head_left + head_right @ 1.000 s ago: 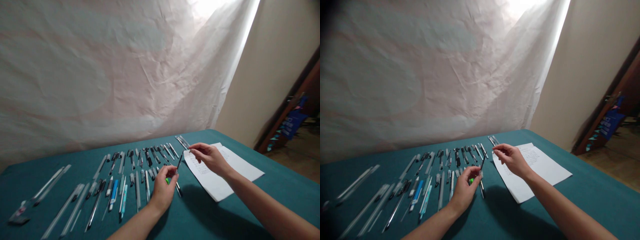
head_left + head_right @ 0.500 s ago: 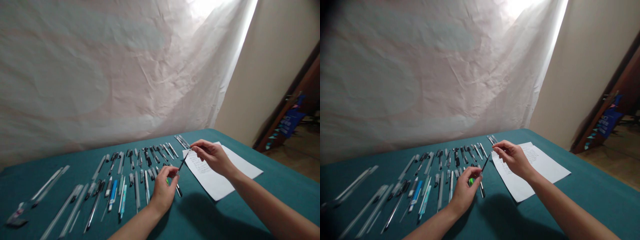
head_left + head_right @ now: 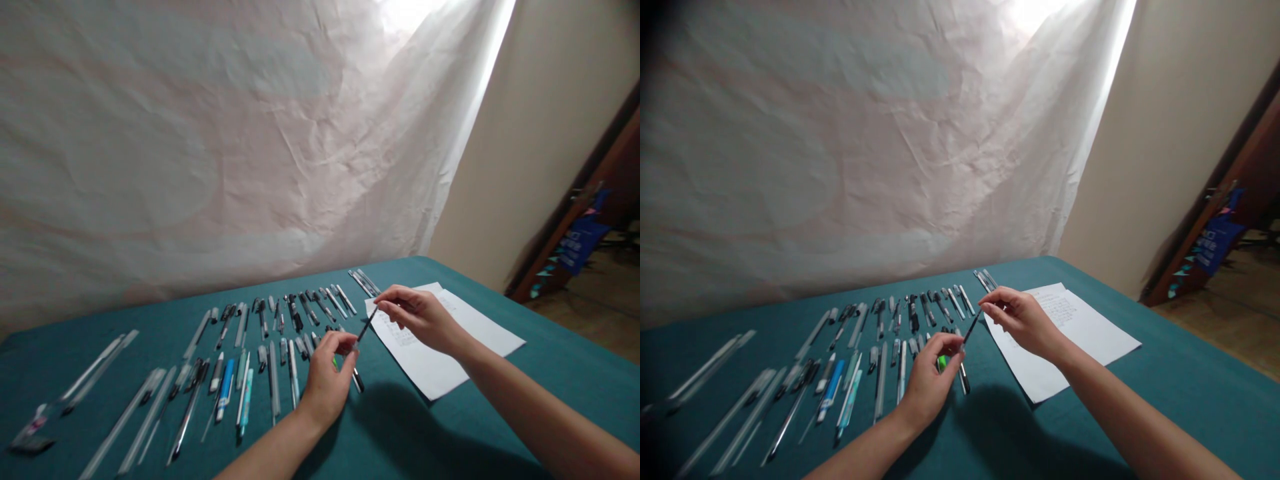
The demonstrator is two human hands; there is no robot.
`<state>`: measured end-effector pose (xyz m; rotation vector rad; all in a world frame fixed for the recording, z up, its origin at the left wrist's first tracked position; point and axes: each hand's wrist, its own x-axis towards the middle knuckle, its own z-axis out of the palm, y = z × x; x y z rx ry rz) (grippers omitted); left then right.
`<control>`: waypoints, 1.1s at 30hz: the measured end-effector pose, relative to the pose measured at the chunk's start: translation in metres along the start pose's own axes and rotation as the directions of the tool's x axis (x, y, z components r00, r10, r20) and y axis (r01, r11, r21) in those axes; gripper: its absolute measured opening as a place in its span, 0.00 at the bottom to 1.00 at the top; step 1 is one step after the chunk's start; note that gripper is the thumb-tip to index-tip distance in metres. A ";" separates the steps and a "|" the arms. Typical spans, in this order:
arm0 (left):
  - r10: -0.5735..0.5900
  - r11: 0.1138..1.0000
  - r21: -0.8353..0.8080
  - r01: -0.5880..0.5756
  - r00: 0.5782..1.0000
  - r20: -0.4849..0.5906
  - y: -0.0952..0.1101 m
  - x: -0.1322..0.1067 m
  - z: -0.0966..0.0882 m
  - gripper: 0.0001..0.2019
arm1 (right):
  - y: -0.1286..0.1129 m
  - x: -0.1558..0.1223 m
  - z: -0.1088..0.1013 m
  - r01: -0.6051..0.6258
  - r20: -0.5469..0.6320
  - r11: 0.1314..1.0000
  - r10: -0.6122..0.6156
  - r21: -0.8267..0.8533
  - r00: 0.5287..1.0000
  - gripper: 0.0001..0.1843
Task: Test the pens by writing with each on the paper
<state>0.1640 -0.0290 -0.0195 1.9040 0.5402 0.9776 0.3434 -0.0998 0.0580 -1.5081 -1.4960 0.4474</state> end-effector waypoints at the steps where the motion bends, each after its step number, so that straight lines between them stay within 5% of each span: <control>1: 0.000 1.000 0.000 0.000 1.000 0.001 0.000 0.000 0.000 0.08 | 0.000 0.000 0.001 -0.006 0.012 1.000 0.006 0.004 1.000 0.15; 9: -0.020 1.000 -0.013 0.019 0.998 -0.055 -0.005 -0.001 -0.001 0.08 | 0.012 0.004 0.003 -0.064 -0.009 0.997 0.064 0.035 0.998 0.19; 12: -0.051 0.998 -0.043 0.046 0.991 -0.121 -0.009 0.000 -0.002 0.08 | 0.026 0.005 0.015 -0.081 0.068 0.997 0.082 -0.006 0.994 0.18; 18: -0.075 0.995 -0.084 0.058 0.973 -0.218 -0.018 0.003 -0.003 0.10 | 0.051 0.012 0.055 0.150 0.232 0.935 -0.076 -0.321 0.970 0.10; 23: -0.060 0.996 -0.079 0.045 0.978 -0.200 -0.015 0.004 -0.004 0.08 | 0.063 0.019 0.076 0.178 0.277 0.875 -0.052 -0.450 0.959 0.10; 33: -0.052 0.998 -0.047 0.044 0.983 -0.176 -0.014 0.003 -0.004 0.08 | 0.067 0.013 0.075 0.042 0.153 0.844 0.048 -0.534 0.987 0.08</control>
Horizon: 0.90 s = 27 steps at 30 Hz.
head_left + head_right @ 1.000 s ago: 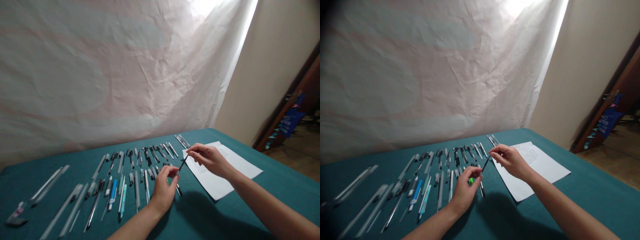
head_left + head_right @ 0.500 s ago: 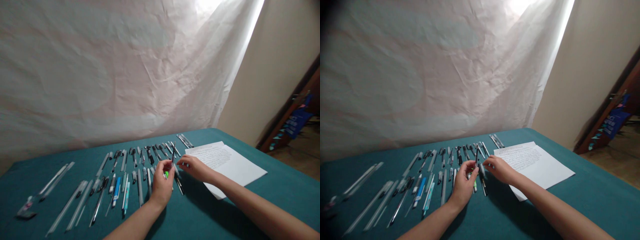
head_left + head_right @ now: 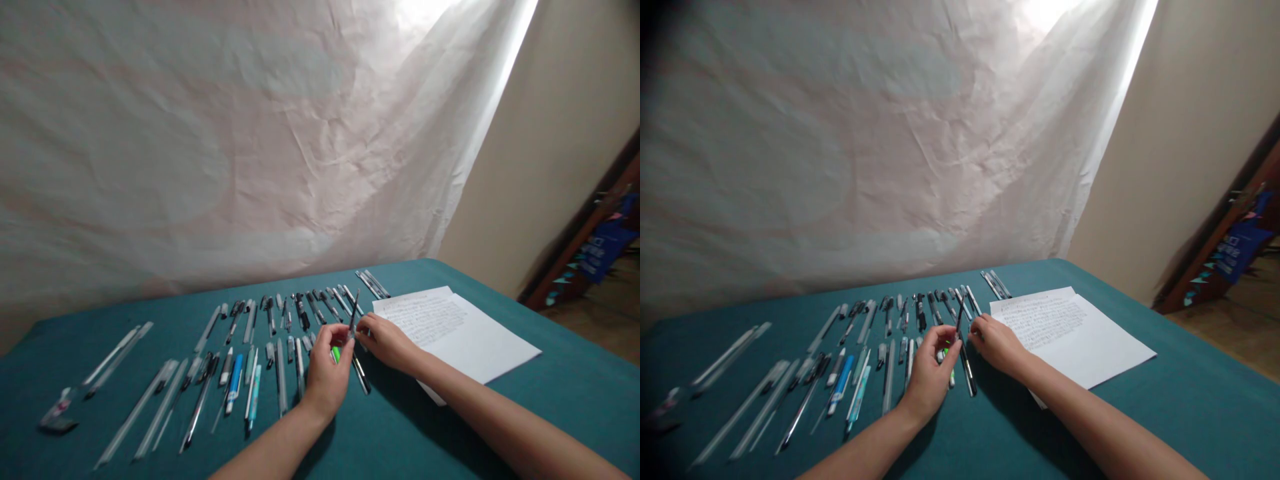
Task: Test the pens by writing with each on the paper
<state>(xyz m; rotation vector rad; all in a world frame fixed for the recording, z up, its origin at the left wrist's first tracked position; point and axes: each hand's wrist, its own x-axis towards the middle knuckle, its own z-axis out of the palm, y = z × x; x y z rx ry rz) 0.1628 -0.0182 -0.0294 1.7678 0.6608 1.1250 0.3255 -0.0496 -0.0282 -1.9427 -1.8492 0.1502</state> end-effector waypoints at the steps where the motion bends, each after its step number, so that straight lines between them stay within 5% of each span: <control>1: 0.004 1.000 0.001 -0.004 1.000 0.003 0.001 0.000 0.000 0.08 | -0.001 0.000 0.002 -0.029 0.008 1.000 0.029 0.005 1.000 0.08; 6: 0.035 0.999 0.023 -0.036 0.999 0.024 0.009 -0.003 -0.001 0.06 | 0.001 0.003 0.004 -0.158 0.020 0.986 0.157 0.047 0.987 0.13; 10: 0.054 0.997 0.050 -0.056 0.998 0.040 0.012 -0.005 -0.001 0.06 | 0.003 0.006 -0.025 -0.113 -0.007 0.958 0.119 0.263 0.993 0.08; 15: 0.085 0.993 0.078 -0.090 0.994 0.067 0.012 -0.005 0.000 0.06 | -0.013 0.000 -0.083 0.113 -0.268 0.677 0.129 0.727 0.955 0.14; 20: 0.073 0.992 0.091 -0.082 0.992 0.099 0.013 -0.006 0.000 0.06 | -0.033 -0.013 -0.109 0.224 -0.393 0.643 0.131 0.733 0.910 0.13; 27: 0.082 0.990 0.102 -0.093 0.991 0.105 0.014 -0.006 -0.001 0.06 | -0.036 -0.013 -0.100 0.188 -0.327 0.663 0.092 0.725 0.940 0.14</control>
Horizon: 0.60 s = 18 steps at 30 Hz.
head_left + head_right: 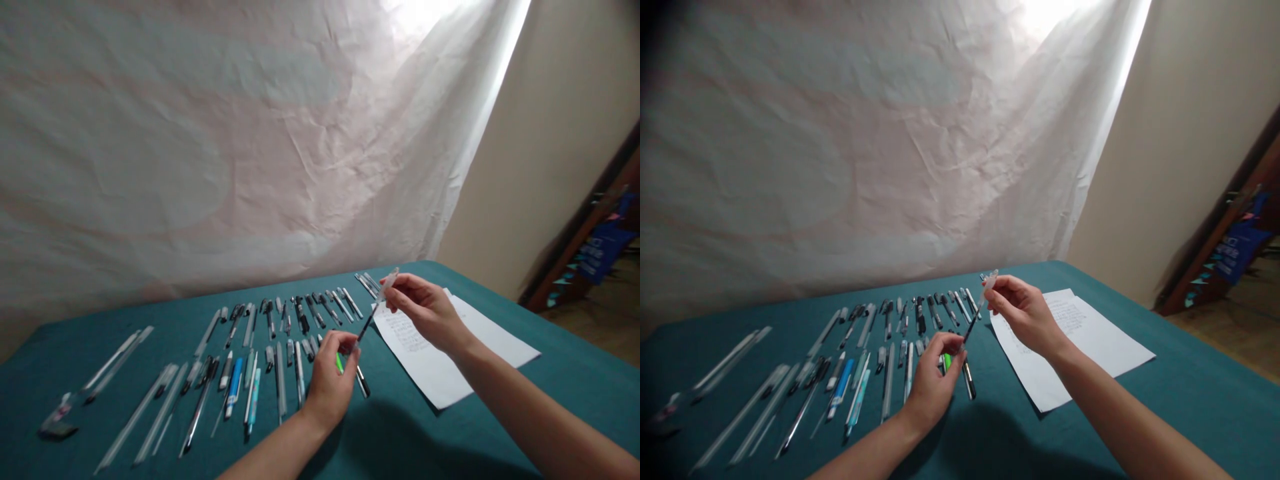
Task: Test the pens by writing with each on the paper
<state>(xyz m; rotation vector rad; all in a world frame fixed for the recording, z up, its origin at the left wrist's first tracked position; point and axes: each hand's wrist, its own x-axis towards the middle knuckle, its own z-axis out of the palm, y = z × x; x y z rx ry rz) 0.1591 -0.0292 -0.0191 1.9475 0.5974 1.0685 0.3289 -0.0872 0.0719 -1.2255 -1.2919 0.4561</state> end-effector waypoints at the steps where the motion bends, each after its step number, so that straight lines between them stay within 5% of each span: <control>1: -0.001 1.000 0.000 0.001 1.000 0.002 -0.001 0.000 0.000 0.06 | 0.001 0.000 0.000 -0.003 0.008 1.000 0.003 -0.001 1.000 0.14; 18: 0.012 1.000 0.002 -0.012 1.000 0.003 -0.004 0.000 -0.001 0.06 | 0.004 -0.002 0.010 -0.061 0.173 0.996 0.049 0.065 0.984 0.10</control>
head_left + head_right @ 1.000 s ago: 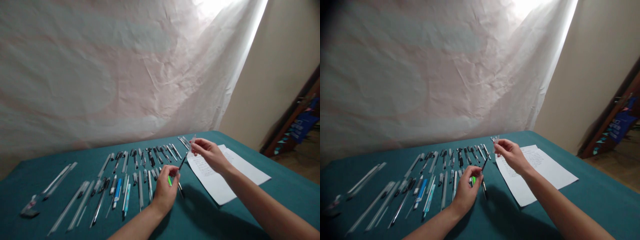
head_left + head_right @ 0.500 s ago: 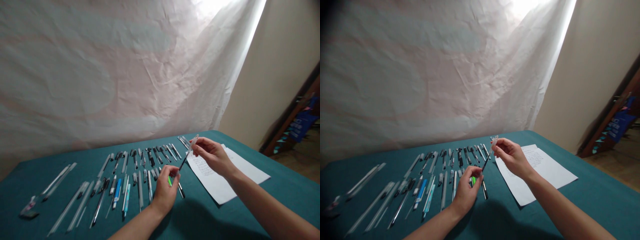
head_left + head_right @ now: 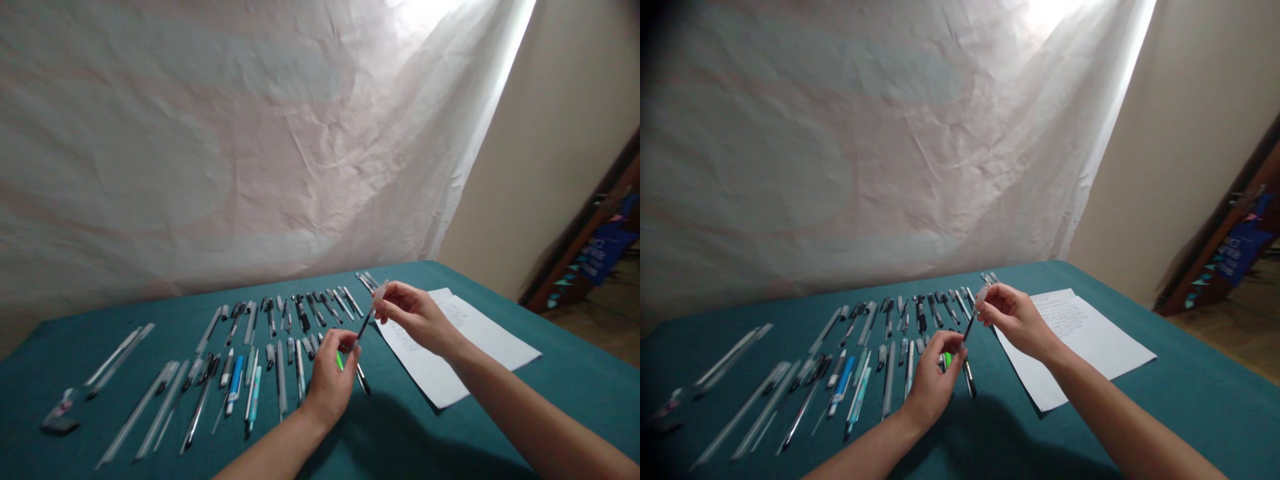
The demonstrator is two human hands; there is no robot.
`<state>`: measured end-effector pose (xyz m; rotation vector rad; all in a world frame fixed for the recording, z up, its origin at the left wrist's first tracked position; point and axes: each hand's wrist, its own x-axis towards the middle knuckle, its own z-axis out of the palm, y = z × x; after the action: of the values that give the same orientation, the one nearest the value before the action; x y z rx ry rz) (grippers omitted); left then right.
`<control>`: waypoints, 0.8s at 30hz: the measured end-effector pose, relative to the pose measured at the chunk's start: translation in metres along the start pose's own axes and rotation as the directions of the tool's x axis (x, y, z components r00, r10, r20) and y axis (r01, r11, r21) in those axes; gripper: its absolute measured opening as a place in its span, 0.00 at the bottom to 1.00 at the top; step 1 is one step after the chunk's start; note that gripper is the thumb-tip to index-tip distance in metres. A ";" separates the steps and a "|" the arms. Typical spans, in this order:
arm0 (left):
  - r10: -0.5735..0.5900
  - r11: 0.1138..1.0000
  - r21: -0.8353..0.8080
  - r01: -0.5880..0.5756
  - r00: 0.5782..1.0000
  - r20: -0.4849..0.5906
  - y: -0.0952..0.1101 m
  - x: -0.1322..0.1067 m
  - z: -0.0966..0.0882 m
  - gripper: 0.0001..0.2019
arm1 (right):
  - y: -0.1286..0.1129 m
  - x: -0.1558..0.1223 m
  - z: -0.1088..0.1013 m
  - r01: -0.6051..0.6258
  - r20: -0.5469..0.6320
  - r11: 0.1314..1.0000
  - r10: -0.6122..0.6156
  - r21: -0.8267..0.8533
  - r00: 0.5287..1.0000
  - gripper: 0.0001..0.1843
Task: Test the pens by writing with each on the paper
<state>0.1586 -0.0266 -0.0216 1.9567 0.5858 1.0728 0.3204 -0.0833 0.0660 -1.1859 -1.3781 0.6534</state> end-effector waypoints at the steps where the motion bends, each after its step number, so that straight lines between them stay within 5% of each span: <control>1: 0.001 1.000 0.000 -0.001 1.000 0.000 0.000 0.000 0.000 0.06 | 0.001 0.000 0.001 -0.004 0.006 1.000 0.004 0.008 1.000 0.10; 8: -0.011 1.000 -0.023 0.011 1.000 0.003 0.000 0.000 -0.001 0.06 | 0.014 0.001 0.006 -0.051 0.100 0.998 0.048 0.028 0.994 0.10; 24: -0.040 0.998 -0.044 0.040 0.999 0.012 0.000 0.000 -0.001 0.07 | 0.031 0.004 0.002 -0.143 0.114 0.989 0.146 -0.029 0.983 0.12</control>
<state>0.1583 -0.0264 -0.0210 1.9042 0.5882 1.0414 0.3273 -0.0692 0.0393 -1.2902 -1.4070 0.8236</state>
